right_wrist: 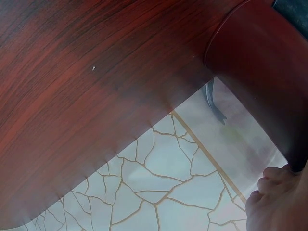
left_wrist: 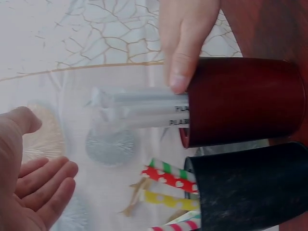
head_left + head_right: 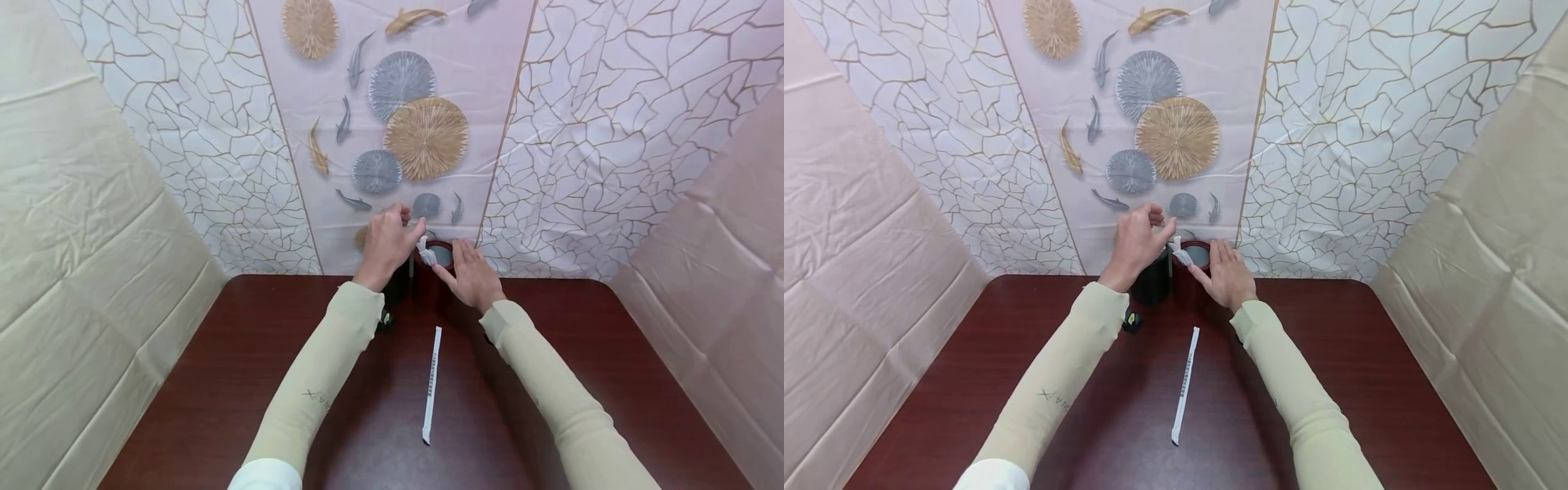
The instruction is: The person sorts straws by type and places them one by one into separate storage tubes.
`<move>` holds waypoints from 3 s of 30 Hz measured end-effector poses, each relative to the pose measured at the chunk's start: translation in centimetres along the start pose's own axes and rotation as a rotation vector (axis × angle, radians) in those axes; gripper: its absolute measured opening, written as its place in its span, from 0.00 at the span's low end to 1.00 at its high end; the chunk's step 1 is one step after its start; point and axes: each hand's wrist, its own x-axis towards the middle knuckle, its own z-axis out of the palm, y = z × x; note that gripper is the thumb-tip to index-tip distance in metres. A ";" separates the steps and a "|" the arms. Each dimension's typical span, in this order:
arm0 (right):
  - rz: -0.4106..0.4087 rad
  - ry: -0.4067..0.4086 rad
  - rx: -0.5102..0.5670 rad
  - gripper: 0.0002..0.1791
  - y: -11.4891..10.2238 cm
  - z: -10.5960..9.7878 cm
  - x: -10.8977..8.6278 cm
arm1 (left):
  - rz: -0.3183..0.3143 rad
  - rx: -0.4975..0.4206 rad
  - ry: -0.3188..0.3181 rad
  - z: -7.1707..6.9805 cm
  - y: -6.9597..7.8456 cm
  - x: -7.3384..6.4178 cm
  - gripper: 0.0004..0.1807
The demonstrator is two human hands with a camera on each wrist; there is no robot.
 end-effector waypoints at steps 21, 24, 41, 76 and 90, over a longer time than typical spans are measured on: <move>0.004 -0.011 -0.003 0.53 -0.1 -0.5 -0.3 | 0.041 0.232 -0.270 -3.9 2.4 -1.5 0.31; 0.005 -0.011 -0.005 0.53 -0.1 -0.5 -0.2 | 0.023 0.219 -0.333 -3.6 2.2 -2.3 0.31; 0.011 -0.011 -0.029 0.53 -0.4 -0.6 -0.3 | -0.112 0.167 -0.548 0.2 0.6 -6.8 0.29; -0.003 0.003 0.015 0.54 -0.1 -0.3 -0.1 | -0.336 0.083 -0.738 8.9 -1.6 -16.3 0.17; -0.002 0.003 0.005 0.54 0.1 -0.8 -0.1 | -0.392 0.073 -0.738 9.8 -1.0 -16.1 0.17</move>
